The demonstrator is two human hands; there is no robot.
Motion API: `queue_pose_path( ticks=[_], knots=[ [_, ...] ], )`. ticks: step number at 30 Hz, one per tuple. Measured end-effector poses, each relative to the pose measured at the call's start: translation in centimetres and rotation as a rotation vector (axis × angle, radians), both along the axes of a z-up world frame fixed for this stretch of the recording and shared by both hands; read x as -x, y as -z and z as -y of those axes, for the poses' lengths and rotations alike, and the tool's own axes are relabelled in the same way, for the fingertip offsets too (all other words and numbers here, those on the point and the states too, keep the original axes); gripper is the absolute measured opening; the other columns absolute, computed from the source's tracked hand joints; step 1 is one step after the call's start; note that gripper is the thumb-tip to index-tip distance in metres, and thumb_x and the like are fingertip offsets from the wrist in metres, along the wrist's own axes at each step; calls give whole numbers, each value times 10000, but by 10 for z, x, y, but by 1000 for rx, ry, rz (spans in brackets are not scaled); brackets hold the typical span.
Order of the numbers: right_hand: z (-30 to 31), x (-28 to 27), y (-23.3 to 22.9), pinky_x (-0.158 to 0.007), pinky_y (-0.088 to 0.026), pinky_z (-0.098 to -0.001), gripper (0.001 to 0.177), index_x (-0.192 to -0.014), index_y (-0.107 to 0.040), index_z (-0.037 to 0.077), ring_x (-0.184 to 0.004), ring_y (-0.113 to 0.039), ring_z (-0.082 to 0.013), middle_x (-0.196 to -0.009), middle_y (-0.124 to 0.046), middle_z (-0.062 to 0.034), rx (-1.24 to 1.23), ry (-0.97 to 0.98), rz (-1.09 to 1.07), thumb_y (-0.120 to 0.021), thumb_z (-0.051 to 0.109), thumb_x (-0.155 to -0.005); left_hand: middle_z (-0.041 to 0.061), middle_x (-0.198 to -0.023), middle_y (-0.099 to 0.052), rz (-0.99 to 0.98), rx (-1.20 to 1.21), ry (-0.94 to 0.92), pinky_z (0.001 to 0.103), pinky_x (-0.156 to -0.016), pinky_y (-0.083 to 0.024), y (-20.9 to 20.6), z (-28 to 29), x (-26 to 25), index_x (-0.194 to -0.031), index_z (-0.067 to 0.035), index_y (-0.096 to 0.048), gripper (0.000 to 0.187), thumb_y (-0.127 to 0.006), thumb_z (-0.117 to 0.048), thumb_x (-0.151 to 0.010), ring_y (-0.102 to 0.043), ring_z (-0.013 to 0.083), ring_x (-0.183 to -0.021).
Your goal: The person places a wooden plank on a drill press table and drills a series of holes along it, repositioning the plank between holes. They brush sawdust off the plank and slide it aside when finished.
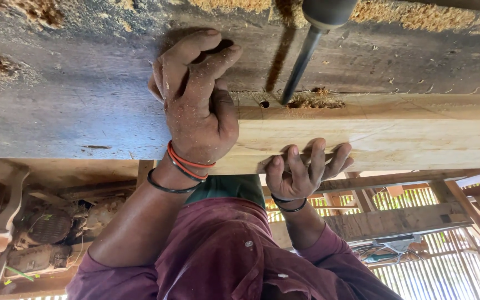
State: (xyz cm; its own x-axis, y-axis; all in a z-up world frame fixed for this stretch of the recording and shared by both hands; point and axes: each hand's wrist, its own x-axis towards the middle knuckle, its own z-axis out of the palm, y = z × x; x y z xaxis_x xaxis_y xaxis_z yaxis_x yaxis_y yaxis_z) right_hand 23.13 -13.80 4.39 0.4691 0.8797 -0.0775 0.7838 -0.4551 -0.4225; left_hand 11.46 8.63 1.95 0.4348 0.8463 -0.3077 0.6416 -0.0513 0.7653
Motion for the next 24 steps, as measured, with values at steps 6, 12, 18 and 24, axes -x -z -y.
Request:
queue_pose_path(
  ticks=[6, 12, 18, 24],
  knots=[
    [-2, -1, 1, -1347, 33, -579, 352, -1351, -665, 260, -1628, -92, -369, -1672, -379, -3, -4, 5, -12, -634, 296, -1002, -31, -1423, -529, -1, 5, 7, 343, -1146, -286, 2, -1, 0, -1335, -223, -682, 583, -606, 92, -850, -465, 164, -1339],
    [-4, -2, 2, -1337, 22, -589, 366, -1347, -668, 246, -1616, -106, -387, -1664, -387, -14, -15, -3, 1, -629, 287, -986, -38, -1406, -536, -8, 3, -11, 339, -1135, -290, 1, -1, -2, -1327, -229, -684, 576, -614, 86, -850, -474, 161, -1332],
    [-2, -2, 0, -1338, 22, -589, 362, -1350, -666, 253, -1619, -109, -389, -1662, -391, -15, 2, -2, -6, -634, 293, -992, -29, -1392, -544, -25, 17, -6, 340, -1124, -296, -2, -4, -4, -1324, -223, -682, 583, -608, 78, -829, -485, 167, -1322],
    [-4, -2, 0, -1339, 16, -598, 361, -1360, -658, 261, -1618, -113, -387, -1662, -392, -21, 13, 0, 16, -633, 311, -1003, -29, -1391, -541, -40, 15, -5, 337, -1120, -293, -1, -3, -4, -1331, -226, -678, 570, -602, 69, -850, -484, 167, -1305]
  ],
)
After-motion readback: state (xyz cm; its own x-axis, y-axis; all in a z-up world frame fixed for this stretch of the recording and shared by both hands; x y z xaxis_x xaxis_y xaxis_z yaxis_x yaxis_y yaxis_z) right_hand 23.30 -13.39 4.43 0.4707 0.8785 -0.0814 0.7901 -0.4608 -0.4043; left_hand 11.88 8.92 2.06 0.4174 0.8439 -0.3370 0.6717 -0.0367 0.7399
